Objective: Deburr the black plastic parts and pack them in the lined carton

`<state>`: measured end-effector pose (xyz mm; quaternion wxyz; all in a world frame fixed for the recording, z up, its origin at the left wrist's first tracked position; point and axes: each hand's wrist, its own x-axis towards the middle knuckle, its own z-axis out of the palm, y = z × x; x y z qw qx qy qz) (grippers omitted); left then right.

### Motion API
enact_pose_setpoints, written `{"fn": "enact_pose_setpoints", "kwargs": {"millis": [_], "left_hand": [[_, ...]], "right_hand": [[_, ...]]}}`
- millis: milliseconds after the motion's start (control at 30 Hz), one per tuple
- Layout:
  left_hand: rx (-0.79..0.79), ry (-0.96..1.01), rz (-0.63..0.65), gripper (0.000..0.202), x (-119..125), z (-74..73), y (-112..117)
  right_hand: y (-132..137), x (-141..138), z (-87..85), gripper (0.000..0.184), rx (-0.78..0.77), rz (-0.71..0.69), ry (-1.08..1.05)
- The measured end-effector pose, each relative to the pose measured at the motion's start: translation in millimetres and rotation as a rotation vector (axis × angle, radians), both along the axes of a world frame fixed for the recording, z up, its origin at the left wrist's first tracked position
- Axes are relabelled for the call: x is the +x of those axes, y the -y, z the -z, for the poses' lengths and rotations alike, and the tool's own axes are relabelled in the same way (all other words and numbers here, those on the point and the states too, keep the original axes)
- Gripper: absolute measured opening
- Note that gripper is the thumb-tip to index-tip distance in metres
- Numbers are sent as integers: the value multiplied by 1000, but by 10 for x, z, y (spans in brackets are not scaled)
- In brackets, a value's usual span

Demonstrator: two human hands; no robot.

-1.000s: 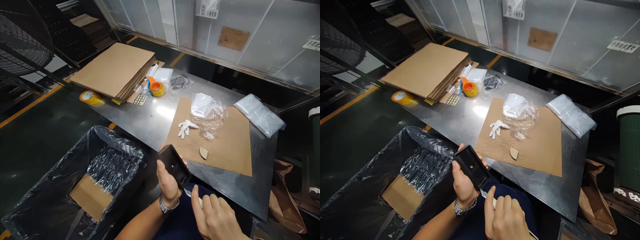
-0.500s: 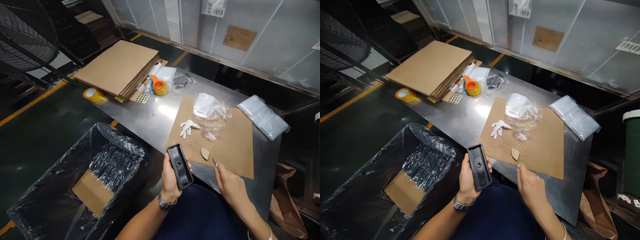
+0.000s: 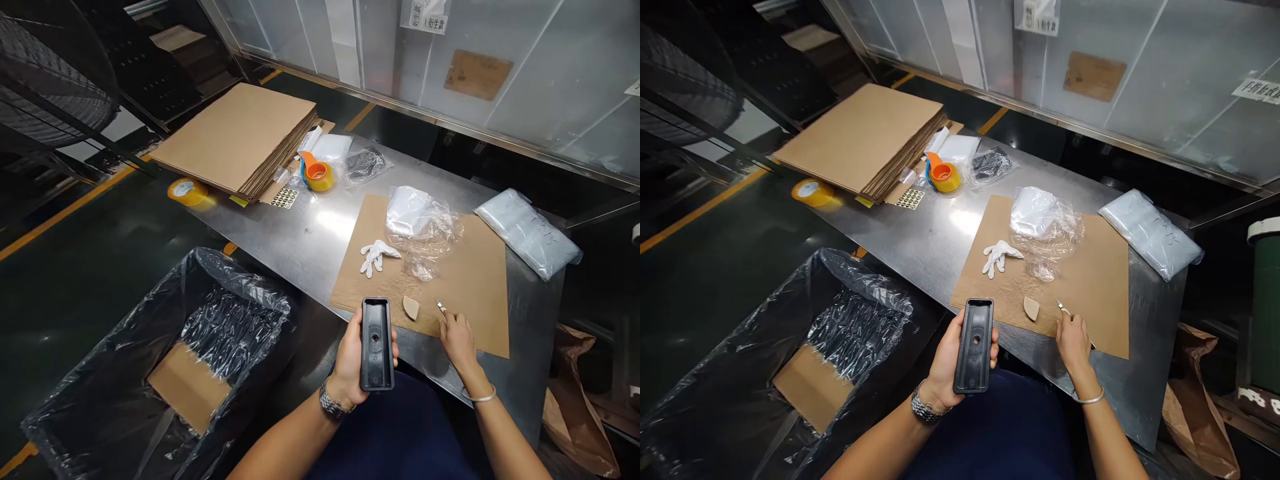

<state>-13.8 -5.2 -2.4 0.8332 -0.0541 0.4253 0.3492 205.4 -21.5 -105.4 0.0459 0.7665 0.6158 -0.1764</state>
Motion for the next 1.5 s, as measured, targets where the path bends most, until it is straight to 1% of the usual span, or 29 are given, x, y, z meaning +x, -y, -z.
{"fn": "enact_pose_setpoints", "kwargs": {"millis": [33, 100, 167, 200, 233, 267, 333, 467, 600, 700, 833, 900, 1000, 1067, 1133, 1200, 1267, 1300, 1367, 1433, 1500], "left_hand": [[-8, 5, 30, 55, 5, 9, 7], [-31, 25, 106, 58, 23, 24, 21], [-71, 67, 135, 57, 55, 26, 33], [-94, 91, 125, 54, 75, 20, 38], [-115, 114, 103, 51, 96, 10, 42], [-133, 133, 81, 48, 116, -4, 45], [-154, 154, 61, 44, 152, -39, 49], [-155, 151, 80, 41, 194, -94, 61], [-154, 69, 94, 39, 206, -94, 90], [-138, 13, 108, 38, 209, -72, 120], [-51, -25, 75, 32, 224, -75, 145], [-57, -43, 126, 34, 232, -101, 148], [-101, -67, 290, 48, 232, -157, 142], [-95, -83, 329, 53, 223, -188, 136], [-91, -89, 345, 55, 212, -203, 135], [-98, -86, 393, 59, 205, -198, 143], [-92, -75, 419, 62, 200, -180, 164], [-82, -63, 423, 63, 198, -168, 179], [-52, -35, 434, 64, 193, -148, 214], [-15, -17, 461, 66, 185, -136, 244], [16, -21, 471, 67, 180, -133, 263]], "right_hand": [[10, -57, -153, 24, 30, -35, -68], [49, -221, -519, 23, 99, -160, -269], [93, -425, -888, 18, 241, -406, -693], [110, -527, -1043, 13, 272, -511, -807], [119, -619, -1165, 11, 300, -593, -868], [122, -696, -1254, 9, 304, -650, -882], [112, -794, -1337, 10, 289, -702, -846], [87, -811, -1322, 16, 219, -711, -835], [86, -775, -1293, 17, 159, -659, -899], [76, -751, -1269, 18, 170, -602, -916], [27, -710, -1244, 16, 219, -536, -914], [-1, -695, -1240, 15, 263, -478, -903], [-22, -691, -1228, 9, 341, -399, -891], [-20, -692, -1211, 2, 382, -356, -876], [-18, -683, -1193, 17, 429, -323, -846], [-29, -654, -1179, 35, 452, -323, -832], [-59, -610, -1174, 45, 396, -356, -882], [-80, -587, -1174, 43, 347, -367, -926], [-123, -547, -1174, 32, 269, -346, -1016], [-159, -524, -1170, 19, 248, -285, -1079], [-182, -516, -1162, 14, 232, -234, -1117]]}}
